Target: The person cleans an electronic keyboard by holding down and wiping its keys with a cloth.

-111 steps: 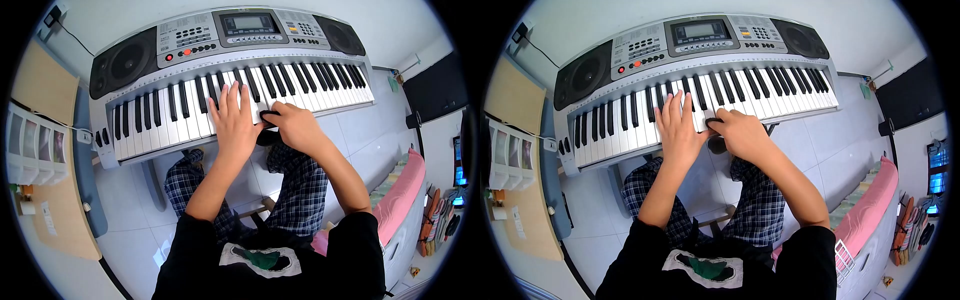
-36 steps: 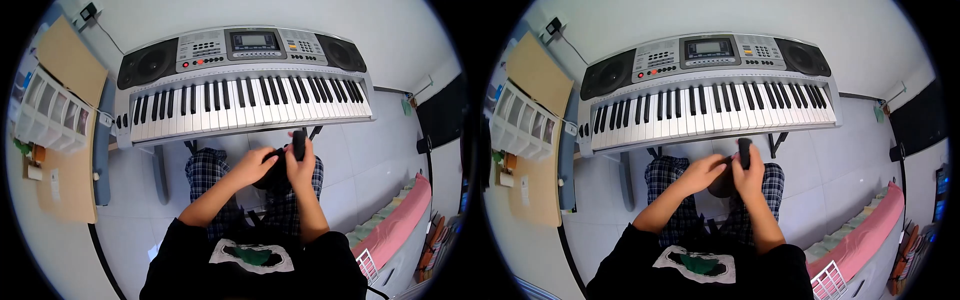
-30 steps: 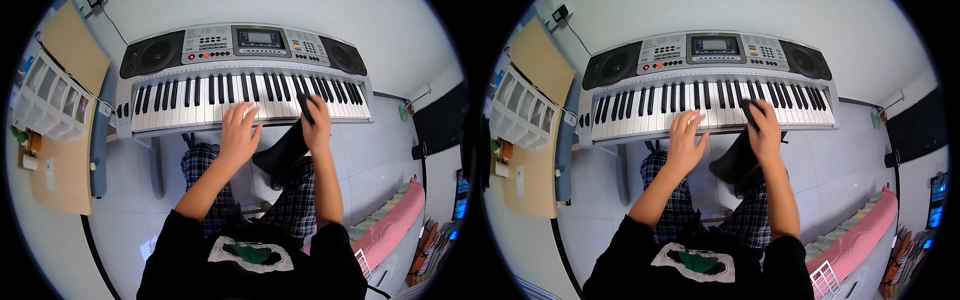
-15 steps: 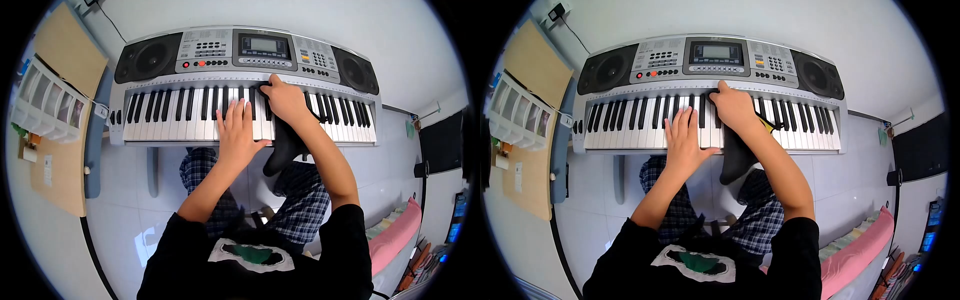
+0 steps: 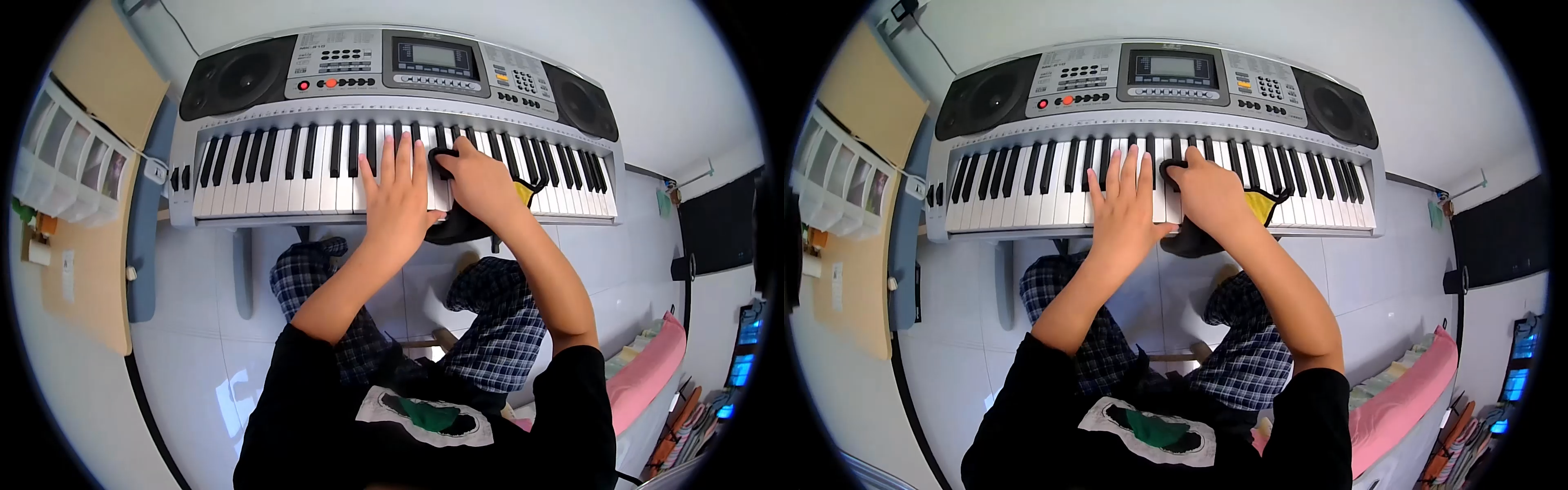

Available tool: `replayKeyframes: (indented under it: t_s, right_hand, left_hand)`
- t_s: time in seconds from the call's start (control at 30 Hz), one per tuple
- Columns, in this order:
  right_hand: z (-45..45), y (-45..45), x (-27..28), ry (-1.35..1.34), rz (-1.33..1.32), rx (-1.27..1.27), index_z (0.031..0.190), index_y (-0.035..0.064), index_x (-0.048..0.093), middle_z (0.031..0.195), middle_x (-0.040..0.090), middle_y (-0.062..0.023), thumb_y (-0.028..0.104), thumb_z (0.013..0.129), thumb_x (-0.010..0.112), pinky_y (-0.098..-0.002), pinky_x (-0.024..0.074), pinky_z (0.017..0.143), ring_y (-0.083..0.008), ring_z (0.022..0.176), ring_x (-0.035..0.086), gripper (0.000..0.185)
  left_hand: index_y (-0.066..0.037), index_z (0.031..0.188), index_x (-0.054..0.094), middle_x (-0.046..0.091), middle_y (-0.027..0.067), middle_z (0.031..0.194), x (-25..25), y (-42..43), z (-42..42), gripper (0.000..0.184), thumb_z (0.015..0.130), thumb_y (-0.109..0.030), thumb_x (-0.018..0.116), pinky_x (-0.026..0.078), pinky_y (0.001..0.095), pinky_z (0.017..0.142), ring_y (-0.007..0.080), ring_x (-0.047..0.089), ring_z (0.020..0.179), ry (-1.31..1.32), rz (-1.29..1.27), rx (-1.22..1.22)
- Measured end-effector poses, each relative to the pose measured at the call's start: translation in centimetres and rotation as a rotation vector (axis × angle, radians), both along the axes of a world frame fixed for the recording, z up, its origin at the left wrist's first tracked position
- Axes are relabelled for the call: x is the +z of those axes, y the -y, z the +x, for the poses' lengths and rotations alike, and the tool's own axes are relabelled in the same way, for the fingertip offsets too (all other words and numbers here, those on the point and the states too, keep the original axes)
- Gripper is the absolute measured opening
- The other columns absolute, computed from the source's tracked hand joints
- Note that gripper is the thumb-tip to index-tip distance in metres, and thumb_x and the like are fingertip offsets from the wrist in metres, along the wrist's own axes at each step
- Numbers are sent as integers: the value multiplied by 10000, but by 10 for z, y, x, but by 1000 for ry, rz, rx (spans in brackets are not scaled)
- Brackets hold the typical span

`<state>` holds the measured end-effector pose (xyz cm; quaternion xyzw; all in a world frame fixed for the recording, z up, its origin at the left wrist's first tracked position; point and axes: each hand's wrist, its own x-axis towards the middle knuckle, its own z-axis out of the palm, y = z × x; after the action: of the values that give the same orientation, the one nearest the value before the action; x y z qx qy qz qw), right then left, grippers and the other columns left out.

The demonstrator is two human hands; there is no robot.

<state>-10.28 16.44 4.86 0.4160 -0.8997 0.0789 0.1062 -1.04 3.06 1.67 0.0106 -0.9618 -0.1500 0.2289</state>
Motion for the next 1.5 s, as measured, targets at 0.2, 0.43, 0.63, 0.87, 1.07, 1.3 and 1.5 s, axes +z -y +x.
replayKeyframes:
  t_s: [0.2,0.43,0.63,0.87,1.07,1.3,1.5]
  right_hand:
    - [-31,26,-5,-40,69,-88,1128,107,682,1016,592,-129,86,806,603,-413,553,667,-302,823,678,333]
    - [-22,32,-5,-88,73,-178,904,73,673,941,606,-146,118,810,592,-403,559,606,-305,726,692,131]
    - [13,18,9,64,104,-147,896,62,670,907,620,-151,105,793,575,-415,553,604,-326,726,678,146]
    - [-3,28,4,32,95,-207,1041,80,676,952,611,-150,98,808,583,-433,556,645,-326,759,672,251]
    - [-26,44,-1,-41,109,-186,965,53,654,949,613,-171,156,837,602,-418,558,604,-327,738,690,173]
    - [-22,39,1,-23,145,-202,878,51,686,882,662,-170,142,808,599,-392,561,620,-301,758,703,143]
    - [19,6,17,221,193,-178,1097,106,687,932,652,-142,119,804,597,-424,546,708,-326,821,673,306]
  left_hand:
    - [19,1451,334,290,190,1524,0,5,-8,1078,585,-321,878,157,658,1118,363,236,1438,31,-54,-99]
    - [30,1448,338,288,183,1534,-1,8,-11,1079,574,-319,866,140,655,1124,363,222,1448,127,6,-60]
    - [49,1428,352,275,183,1539,-5,10,-10,1038,575,-271,850,140,659,1120,368,219,1447,84,64,-53]
    - [49,1432,345,268,180,1540,-4,6,-8,1051,566,-235,868,145,662,1116,371,218,1445,41,68,-86]
    - [50,1427,359,307,177,1527,-3,7,-7,1044,581,-292,865,153,676,1117,370,233,1444,47,29,-77]
    - [48,1416,372,317,172,1520,1,10,-8,1036,557,-253,868,159,662,1122,360,250,1437,51,89,-57]
    - [48,1414,374,323,169,1515,0,10,-10,1050,544,-259,876,158,661,1123,357,259,1433,50,37,-70]
